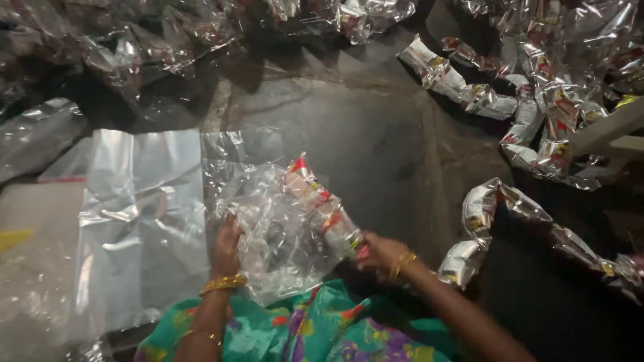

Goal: The person places multiple small, silver-wrapped items into a clear plastic bag. They arrange the items inside the bag and then fold the top of the bag over to close it. The person repeats this process with another bag.

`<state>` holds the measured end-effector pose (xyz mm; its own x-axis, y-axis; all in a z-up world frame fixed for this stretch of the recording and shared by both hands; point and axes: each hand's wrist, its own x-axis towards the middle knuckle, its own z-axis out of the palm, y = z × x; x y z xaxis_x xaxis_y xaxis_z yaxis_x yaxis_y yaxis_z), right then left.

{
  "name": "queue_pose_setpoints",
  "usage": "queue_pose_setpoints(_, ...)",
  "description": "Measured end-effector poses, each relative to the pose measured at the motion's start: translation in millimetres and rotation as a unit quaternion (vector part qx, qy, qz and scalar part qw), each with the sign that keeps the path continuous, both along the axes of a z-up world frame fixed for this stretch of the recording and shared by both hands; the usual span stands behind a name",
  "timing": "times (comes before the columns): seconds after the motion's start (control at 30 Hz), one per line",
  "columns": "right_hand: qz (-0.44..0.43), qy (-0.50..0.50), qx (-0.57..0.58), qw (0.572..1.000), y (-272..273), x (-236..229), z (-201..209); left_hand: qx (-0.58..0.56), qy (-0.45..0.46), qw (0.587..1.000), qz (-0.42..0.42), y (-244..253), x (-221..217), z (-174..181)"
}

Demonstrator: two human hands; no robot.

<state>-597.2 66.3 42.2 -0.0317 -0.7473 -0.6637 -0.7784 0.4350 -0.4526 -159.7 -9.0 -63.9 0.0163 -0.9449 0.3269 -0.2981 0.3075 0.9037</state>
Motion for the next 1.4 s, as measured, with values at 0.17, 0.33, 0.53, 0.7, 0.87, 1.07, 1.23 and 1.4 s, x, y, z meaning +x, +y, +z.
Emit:
queue_pose_setpoints(0.17,0.355,0.070,-0.183,0.914,60,72,41,0.352,0.359,0.853,-0.141,1,-25,40)
queue_pose_setpoints(0.33,0.509,0.144,-0.302,0.793,16,123,62,0.399,0.094,0.892,-0.190,9,-37,41)
queue_pose_setpoints(0.53,0.536,0.170,-0.363,0.743,-19,176,75,0.398,0.124,0.891,-0.179,-4,-26,0)
queue_pose_setpoints(0.7,0.450,0.097,-0.309,0.833,-1,165,77,0.358,0.082,0.929,-0.031,-16,-9,-15)
queue_pose_setpoints(0.87,0.345,0.172,-0.391,0.836,30,124,68,0.155,0.141,0.956,0.205,-5,-1,31)
queue_pose_setpoints(1.07,0.021,0.103,-0.254,0.961,52,24,60,0.177,0.017,0.972,0.151,7,-19,103)
queue_pose_setpoints(1.23,0.109,0.227,-0.246,0.936,47,-3,55,0.150,-0.159,0.960,0.173,0,-12,92)
queue_pose_setpoints(1.4,-0.033,0.222,-0.281,0.933,15,23,55,0.166,0.075,0.953,0.243,-3,10,64)
